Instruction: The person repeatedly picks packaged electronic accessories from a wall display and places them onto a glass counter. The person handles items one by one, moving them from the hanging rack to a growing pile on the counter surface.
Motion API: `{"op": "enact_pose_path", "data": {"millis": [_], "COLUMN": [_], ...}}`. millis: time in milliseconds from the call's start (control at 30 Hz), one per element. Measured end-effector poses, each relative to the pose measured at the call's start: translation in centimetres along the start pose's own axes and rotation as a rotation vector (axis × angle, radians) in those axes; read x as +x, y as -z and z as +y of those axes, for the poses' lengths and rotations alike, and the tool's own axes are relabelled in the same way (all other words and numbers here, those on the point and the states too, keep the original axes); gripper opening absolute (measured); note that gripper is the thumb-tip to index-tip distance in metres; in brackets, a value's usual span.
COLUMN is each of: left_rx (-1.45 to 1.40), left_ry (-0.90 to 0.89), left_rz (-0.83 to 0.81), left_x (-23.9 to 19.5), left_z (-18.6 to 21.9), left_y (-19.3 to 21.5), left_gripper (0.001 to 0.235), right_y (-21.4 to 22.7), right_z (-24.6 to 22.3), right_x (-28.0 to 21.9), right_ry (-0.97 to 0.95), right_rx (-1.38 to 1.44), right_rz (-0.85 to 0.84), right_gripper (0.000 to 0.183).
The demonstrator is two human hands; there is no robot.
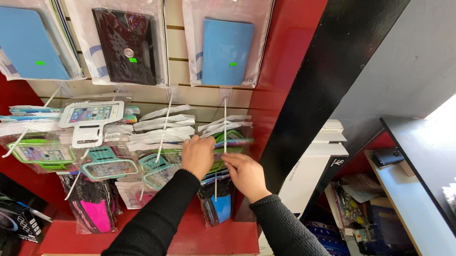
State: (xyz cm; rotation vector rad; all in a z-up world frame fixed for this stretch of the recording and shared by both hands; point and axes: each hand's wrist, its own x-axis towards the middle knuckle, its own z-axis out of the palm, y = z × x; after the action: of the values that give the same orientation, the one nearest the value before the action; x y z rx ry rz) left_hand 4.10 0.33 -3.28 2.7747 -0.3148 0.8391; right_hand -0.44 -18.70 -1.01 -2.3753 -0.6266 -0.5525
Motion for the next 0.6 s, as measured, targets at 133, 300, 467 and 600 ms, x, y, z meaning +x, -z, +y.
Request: {"op": "enact_pose_path", "data": {"millis": [133, 300, 467, 600], "left_rx": [-0.106, -0.130, -0.198, -0.449], "left_ry": [-0.049, -0.079, -0.076, -0.008], "left_rz": [-0.027, -0.120, -0.142, -0.153], "left_x": [-2.1, -3.8, -3.5, -2.3], "left_z": [0.0, 0.4, 1.4, 3.8], "left_y": [2.4, 4.8, 7.4, 11.0], "left_gripper": [0.014, 0.016, 0.020, 0.014], "right_y": [0.2, 0.1, 2.6, 5.0], "right_z": [-0.7, -0.4, -2.2, -2.5], "right_x": [0.0, -0.4, -0.2, -0.9], "right_ry": [0.051, -0.032, -0.104, -0.153], "right_rx": [-0.084, -0.147, -0.039, -0.034], "right_rz": [0.036, -0.017, -0.022, 0.038], "right_gripper": [0.028, 0.036, 0.017, 0.016]}}
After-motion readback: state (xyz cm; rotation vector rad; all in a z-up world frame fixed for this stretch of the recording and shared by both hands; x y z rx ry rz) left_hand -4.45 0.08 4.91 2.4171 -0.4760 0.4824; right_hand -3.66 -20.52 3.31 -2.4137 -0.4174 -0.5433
